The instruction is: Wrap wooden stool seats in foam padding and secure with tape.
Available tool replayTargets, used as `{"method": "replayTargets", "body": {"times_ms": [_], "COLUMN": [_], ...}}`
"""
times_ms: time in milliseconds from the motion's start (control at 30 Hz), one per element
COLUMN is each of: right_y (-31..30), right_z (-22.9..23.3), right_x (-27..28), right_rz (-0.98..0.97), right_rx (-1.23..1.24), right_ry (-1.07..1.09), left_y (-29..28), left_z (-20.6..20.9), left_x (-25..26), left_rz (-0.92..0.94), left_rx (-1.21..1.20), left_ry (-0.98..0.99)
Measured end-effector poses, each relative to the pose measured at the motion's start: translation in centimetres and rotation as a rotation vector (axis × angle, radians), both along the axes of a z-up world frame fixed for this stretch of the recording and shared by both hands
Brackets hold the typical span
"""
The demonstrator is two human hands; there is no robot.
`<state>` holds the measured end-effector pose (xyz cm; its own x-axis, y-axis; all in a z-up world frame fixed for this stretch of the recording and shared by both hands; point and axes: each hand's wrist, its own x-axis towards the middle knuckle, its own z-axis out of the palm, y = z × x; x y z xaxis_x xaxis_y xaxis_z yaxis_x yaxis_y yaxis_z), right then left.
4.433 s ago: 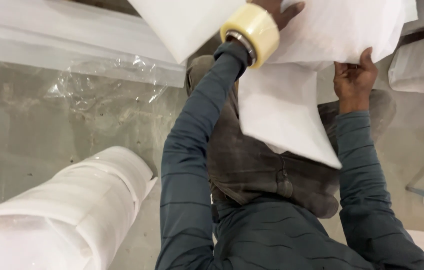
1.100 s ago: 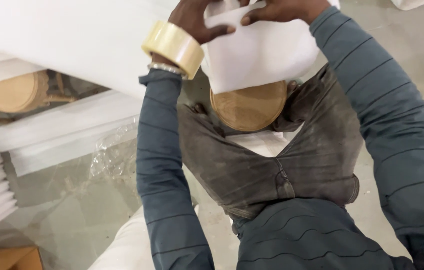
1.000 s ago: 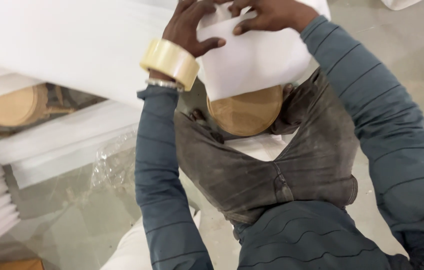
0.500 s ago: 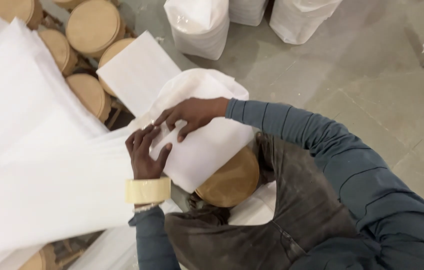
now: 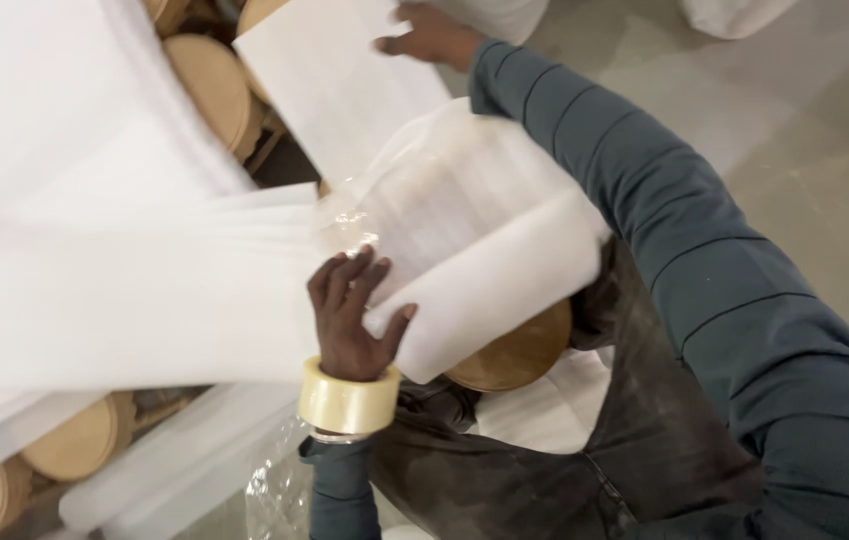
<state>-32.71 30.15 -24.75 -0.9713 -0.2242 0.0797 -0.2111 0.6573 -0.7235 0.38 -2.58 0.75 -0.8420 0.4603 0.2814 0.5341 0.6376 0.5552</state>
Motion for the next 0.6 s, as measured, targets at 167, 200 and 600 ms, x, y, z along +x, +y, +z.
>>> {"method": "replayTargets", "body": {"times_ms": [167,200,600], "right_y": [-0.1,0.0,5.6], "right_z": [2.4,2.8,-5.4], "right_x": [2.5,3.2,2.2], "right_rz": [-0.224,-0.206,-0.029], "right_rx": [-0.199,-0.235,-0.326], "right_ry": [-0.535,-0.542,-0.379], "left_y": [-0.1,0.1,0.7], "left_z": [0.7,0.9,1.2], "left_x": [0.6,0.5,-1.0], "left_rz": [0.01,0.008,-0.014], "left_rx": [0.025,0.037,0.049], "left_ry": [-0.04,-0.051,-0.067]}}
